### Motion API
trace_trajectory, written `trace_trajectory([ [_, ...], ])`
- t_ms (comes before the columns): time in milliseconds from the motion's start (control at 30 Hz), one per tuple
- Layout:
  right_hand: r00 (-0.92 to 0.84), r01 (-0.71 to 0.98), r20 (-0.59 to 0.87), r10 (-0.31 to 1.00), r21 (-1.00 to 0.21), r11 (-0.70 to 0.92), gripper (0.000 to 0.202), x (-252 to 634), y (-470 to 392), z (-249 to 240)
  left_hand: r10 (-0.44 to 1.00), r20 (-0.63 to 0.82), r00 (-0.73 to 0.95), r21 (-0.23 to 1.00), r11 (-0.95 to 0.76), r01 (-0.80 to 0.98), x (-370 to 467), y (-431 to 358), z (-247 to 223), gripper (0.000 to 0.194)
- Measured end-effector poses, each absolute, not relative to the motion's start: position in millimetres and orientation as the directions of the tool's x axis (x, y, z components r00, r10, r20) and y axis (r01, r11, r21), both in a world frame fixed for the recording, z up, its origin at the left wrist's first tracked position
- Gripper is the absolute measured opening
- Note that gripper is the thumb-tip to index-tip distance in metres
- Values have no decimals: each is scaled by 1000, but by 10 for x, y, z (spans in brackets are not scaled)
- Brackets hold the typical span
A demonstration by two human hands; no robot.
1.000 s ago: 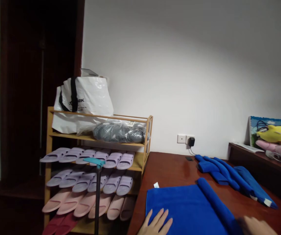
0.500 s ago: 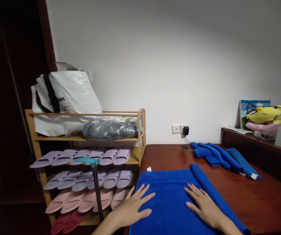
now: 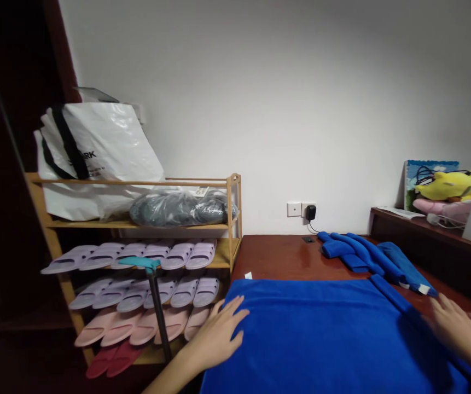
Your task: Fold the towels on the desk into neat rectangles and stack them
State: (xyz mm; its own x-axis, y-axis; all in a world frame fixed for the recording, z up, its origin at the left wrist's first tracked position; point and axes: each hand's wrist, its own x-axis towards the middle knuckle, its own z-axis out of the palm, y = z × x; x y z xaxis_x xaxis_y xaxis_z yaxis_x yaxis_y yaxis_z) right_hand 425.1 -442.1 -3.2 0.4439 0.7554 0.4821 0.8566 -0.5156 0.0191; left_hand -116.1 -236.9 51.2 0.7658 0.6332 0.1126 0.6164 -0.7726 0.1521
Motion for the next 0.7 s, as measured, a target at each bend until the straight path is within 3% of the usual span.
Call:
trace_trajectory([
  [67,311,904,551,774,79,-420,63,3838,-4246,20,640,210,739,111,-767,632,-973,-2291,495,42],
  [200,264,964,362,894,-119,-237,68,3162,-3815,-78,672,194,714,111,-739,665,-720,-2070,343,51],
  [333,412,903,205,888,-220,-369,71,3514,-3712,-385,708,101,699,118,-706,698,-746,-1910,187,59],
  [500,534,843,180,826,-191,-503,73,4528,-3905,-621,705,95,703,119,-709,695,-773,-1862,144,59],
  [700,635,773,136,761,-114,-624,74,5004,-3882,-586,701,104,706,103,-714,693,-701,-1787,121,57],
])
